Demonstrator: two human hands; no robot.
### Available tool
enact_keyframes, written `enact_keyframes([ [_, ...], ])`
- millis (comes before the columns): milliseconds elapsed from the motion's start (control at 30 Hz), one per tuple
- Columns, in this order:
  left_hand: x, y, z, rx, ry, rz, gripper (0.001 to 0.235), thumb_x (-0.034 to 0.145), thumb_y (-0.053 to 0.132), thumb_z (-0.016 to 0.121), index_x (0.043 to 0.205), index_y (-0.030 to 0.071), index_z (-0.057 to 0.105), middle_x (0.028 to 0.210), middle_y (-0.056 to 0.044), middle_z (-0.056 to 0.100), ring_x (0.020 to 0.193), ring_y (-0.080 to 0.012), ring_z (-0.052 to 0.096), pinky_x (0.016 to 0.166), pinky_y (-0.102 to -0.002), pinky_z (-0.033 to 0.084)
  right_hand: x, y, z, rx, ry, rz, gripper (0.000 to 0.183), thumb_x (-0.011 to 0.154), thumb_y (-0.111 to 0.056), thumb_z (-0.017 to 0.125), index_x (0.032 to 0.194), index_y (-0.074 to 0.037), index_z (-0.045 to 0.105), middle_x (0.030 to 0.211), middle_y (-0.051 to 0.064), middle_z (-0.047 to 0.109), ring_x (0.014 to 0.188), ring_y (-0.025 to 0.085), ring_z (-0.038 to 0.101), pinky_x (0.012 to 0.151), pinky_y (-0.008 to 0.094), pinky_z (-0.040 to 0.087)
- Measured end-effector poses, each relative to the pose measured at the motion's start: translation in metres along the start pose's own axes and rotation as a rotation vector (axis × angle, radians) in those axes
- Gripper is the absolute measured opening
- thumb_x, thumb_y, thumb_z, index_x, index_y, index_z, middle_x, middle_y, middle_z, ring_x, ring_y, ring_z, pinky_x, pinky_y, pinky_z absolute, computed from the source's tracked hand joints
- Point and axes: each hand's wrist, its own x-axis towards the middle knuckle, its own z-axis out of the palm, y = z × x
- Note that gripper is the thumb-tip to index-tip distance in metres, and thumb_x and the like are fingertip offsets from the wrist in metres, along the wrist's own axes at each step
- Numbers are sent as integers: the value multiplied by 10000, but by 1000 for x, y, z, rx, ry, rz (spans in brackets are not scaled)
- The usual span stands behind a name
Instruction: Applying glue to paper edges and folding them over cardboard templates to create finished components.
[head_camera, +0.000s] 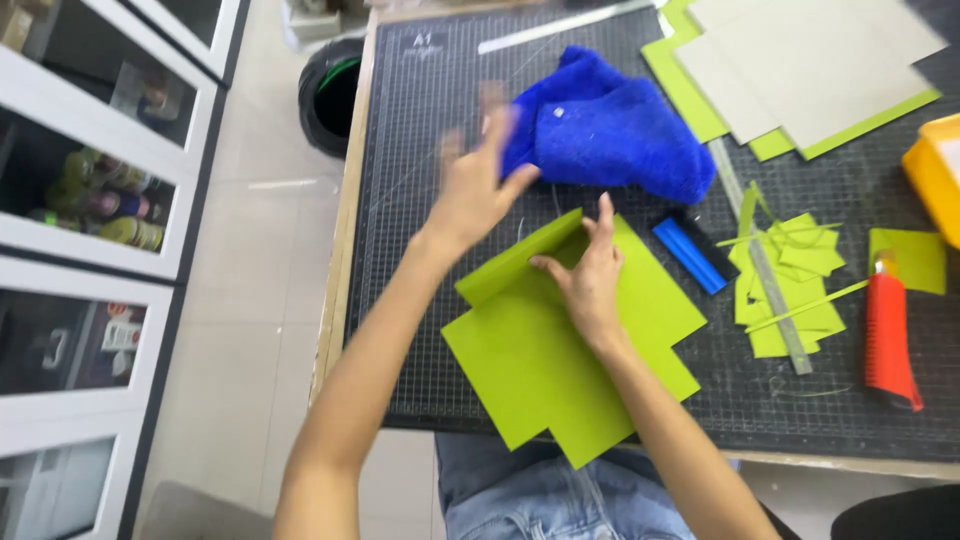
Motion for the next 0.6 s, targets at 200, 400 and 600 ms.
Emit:
enact_keyframes([
  [200,67,-29,49,-279,-442,220,845,916,159,730,1596,276,242,1429,-44,600,1420,-265,433,1148,-719,-100,-2,6,6,-30,10,9,1315,666,-354,929,1621,-137,53,1378,185,571,1292,291,557,1053,513,356],
  [400,86,-87,93,-389,-178,-8,780,735,30,733,1423,355,560,996,139,774,1121,-128,684,1254,-514,57,-2,-2,2,-31,-25,47,1273,670,-324,930,1610,-130,93,1367,127,570,1284,260,538,1086,535,330],
  [600,78,-84,104,-346,115,79,328,636,125,823,935,150,691,876,35,797,871,-148,758,1210,-459,193,-8,42,32,-93,101,-141,1281,604,-369,995,1552,-26,205,1588,100,389,1280,240,574,1020,464,390],
])
